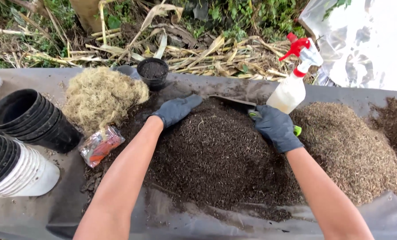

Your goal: Mixing soil components on a workstation and filling small plastic pots for planting.

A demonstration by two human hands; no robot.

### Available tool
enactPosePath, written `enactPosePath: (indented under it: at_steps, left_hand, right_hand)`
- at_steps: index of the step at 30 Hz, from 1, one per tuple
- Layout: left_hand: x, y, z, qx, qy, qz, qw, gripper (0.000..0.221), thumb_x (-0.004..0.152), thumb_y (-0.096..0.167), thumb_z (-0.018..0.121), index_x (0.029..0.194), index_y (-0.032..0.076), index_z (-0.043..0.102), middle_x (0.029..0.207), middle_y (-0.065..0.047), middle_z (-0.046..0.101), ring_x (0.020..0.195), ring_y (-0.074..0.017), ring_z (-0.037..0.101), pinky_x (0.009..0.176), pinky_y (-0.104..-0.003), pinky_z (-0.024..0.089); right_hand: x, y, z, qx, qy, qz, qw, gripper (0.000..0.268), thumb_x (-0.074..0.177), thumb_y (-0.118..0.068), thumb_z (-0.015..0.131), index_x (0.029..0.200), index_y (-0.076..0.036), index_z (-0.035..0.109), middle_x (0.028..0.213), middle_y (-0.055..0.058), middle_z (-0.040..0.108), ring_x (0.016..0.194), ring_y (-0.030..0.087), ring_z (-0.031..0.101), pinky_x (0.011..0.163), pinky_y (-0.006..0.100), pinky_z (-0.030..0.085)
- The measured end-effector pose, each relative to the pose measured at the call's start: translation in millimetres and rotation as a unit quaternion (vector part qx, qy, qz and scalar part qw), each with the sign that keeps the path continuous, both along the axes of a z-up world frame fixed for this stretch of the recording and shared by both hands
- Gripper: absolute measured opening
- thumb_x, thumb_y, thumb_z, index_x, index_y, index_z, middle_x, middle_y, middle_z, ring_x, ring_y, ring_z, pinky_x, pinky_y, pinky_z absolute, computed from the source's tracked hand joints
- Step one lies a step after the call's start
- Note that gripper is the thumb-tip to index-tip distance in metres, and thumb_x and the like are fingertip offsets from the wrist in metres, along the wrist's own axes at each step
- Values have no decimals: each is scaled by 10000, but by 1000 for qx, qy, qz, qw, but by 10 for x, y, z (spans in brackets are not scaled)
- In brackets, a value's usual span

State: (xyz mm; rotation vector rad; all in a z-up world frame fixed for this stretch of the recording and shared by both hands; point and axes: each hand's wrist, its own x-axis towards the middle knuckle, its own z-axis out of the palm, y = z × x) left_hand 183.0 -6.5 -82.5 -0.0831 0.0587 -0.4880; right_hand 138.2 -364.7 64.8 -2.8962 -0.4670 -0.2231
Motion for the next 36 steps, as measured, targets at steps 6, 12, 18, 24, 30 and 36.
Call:
enactPosePath:
  at_steps: [6,12,18,24,30,36]
  left_hand:
    - [-971,-380,1892,889,-260,-56,373,728,906,731,520,1466,273,600,1493,9,588,1434,-284,480,1247,-383,309]
    - [-1565,-433,2043,897,-226,-42,378,991,716,830,294,1373,163,619,1399,-92,672,1270,-305,651,1133,-583,431]
    - [-1836,-433,1519,918,-181,170,310,855,860,781,278,1515,273,490,1599,-72,438,1466,-352,377,1186,-601,220]
    - [-1862,-372,1352,872,-261,308,276,603,1029,541,431,1473,149,546,1464,-151,598,1334,-361,566,1107,-487,443]
    - [-1888,-302,1425,928,-192,90,307,761,722,629,719,1407,307,639,1501,-33,533,1416,-421,376,1227,-596,165]
    - [-2037,-125,1244,914,-239,142,295,480,768,415,820,1224,278,759,1359,-10,663,1244,-260,615,1101,-464,409]
  right_hand:
    - [-105,-205,323,-43,27,22,998,417,957,-388,449,1261,-231,686,900,61,696,796,280,620,660,425,488]
    - [-193,-724,360,-84,-236,72,965,207,1014,-351,630,1159,-350,778,866,-127,728,530,119,599,346,234,359]
    - [-585,-312,444,-138,-356,62,922,369,1016,-429,671,1374,-337,662,861,-45,674,623,180,591,472,286,426]
    - [-602,-69,152,-191,-293,124,929,627,845,-175,621,1442,-352,553,1142,-99,757,786,225,731,482,359,471]
    - [-407,-602,-330,-108,-298,166,934,721,745,-73,574,1419,-327,613,1057,118,742,907,364,715,586,466,495]
    - [-532,-718,-308,-46,-316,167,933,368,933,-346,713,1294,-277,728,1037,-17,786,785,250,718,537,399,443]
